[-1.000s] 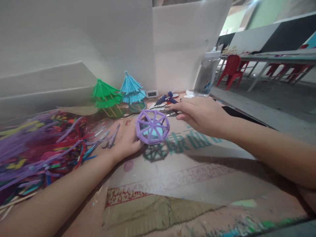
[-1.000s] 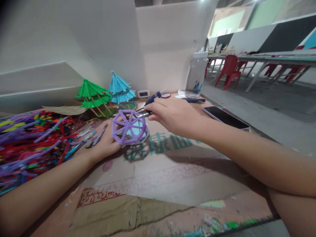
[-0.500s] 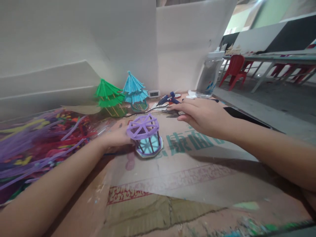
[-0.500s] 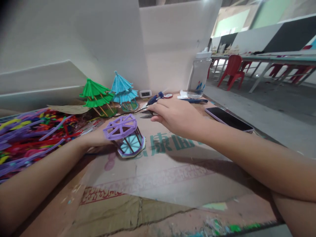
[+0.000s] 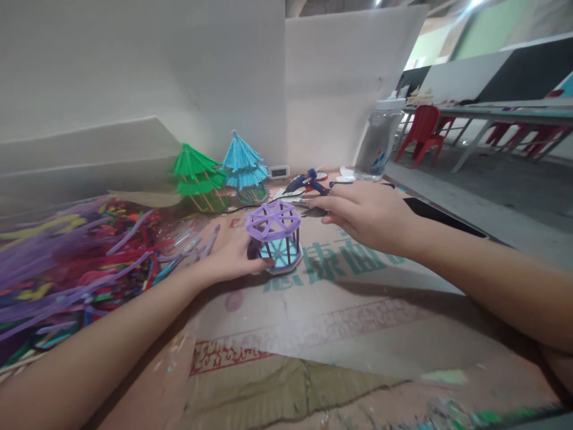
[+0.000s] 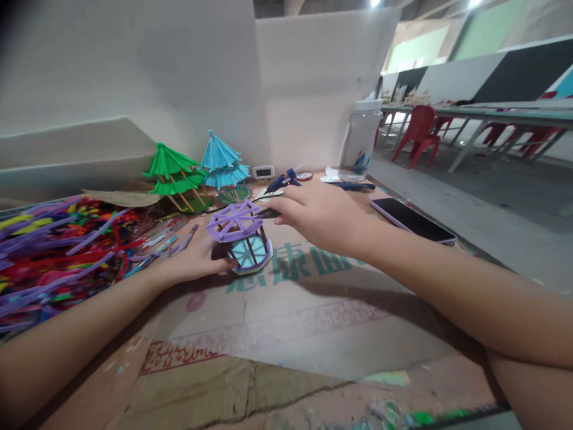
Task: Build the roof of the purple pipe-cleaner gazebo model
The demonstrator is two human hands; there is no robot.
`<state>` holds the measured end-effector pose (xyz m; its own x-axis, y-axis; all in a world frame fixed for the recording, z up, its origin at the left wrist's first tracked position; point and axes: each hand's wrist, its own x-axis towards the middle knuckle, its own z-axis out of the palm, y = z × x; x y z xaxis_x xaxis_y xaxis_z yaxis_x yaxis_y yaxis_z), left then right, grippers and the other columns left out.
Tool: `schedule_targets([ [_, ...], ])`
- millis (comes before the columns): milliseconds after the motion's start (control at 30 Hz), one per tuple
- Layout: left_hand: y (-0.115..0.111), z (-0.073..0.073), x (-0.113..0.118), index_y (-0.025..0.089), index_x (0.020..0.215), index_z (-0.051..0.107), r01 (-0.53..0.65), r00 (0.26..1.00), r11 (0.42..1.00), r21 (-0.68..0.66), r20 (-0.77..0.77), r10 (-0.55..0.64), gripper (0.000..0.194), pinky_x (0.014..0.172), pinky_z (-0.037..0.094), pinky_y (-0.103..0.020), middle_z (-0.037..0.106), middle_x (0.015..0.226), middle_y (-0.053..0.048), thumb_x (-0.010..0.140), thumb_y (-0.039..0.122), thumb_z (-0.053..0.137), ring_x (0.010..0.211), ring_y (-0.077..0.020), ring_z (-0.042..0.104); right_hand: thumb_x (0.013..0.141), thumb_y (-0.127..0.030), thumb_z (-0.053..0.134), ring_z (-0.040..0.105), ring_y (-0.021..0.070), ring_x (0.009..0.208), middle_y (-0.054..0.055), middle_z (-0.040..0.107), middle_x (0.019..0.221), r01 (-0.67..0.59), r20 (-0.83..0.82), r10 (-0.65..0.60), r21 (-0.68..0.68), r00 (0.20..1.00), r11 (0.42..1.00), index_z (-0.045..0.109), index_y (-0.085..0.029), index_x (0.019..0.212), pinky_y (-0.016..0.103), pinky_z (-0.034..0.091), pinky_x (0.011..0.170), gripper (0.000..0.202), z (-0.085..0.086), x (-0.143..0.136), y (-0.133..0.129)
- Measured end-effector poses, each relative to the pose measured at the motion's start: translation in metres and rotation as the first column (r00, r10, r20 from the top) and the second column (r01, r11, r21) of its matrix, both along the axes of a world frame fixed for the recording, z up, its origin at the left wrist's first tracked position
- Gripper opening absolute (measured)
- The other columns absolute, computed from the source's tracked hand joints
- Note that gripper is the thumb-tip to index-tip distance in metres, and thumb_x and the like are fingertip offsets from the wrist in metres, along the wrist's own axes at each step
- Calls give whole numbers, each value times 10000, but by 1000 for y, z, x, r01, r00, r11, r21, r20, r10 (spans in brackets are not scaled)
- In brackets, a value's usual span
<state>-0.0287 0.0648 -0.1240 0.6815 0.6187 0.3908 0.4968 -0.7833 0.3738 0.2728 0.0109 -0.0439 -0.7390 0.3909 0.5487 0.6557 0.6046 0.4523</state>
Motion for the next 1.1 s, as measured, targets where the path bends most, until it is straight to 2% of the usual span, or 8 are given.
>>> schedule_targets([
  [133,-2,-10,3,166,1518,407,-75,995,997,3,65,75,715,1195,437,-563,515,1551,-167,850,295,629,1444,-363,495,1091,-273,386,596,193,715,83,733,863,-31,35,28,103,999,994,713,-144,1171,329,335,640,361,-1,1,2],
  [267,-1,-12,3,109,1524,346,-58,989,995,-86,133,69,721,1222,411,-541,491,1558,-199,859,276,567,1451,-345,490,1076,-271,407,604,202,756,99,726,862,21,0,-21,36,1000,999,718,-137,1163,323,340,640,350,-2,3,5],
  [400,-1,-11,7,140,1450,440,-82,984,996,-39,155,87,628,1207,425,-548,539,1505,-190,888,348,629,1418,-346,519,1067,-259,407,615,205,765,94,712,809,79,-10,-79,-6,997,997,728,-142,1126,315,339,618,346,-3,2,7],
  [567,-2,-11,10,186,1381,493,-77,977,996,55,202,64,557,1151,472,-551,600,1418,-171,902,403,679,1334,-333,580,1059,-244,445,640,209,781,101,732,844,49,-30,-50,-17,998,999,725,-130,1130,314,368,628,310,-6,2,8],
  [700,-1,-13,9,194,1350,496,-111,976,988,108,202,87,559,1120,486,-552,625,1341,-159,863,382,696,1269,-334,605,1063,-251,456,678,216,856,115,762,975,-6,-84,-4,-116,996,993,708,-133,1204,313,419,687,312,-10,3,10],
  [833,-1,-13,7,205,1374,464,-121,979,987,103,175,102,626,1096,499,-556,617,1346,-147,817,355,708,1236,-340,617,1078,-271,409,700,220,941,110,767,1095,-14,-143,-25,-269,989,963,706,-162,1224,304,448,726,349,-10,3,12],
  [933,-3,-10,6,208,1425,423,-133,982,986,96,151,118,699,1093,498,-558,603,1372,-155,806,347,714,1268,-355,599,1079,-304,401,697,227,924,95,767,1080,-18,-132,-27,-329,991,944,713,-178,1222,306,441,715,365,-9,4,13],
  [1100,-8,-2,6,191,1405,478,-129,987,984,126,112,115,639,1119,471,-537,617,1365,-159,833,378,690,1277,-349,593,1072,-308,421,680,227,929,98,758,1031,0,-113,-43,-356,993,935,704,-182,1258,308,435,735,362,-9,5,14],
])
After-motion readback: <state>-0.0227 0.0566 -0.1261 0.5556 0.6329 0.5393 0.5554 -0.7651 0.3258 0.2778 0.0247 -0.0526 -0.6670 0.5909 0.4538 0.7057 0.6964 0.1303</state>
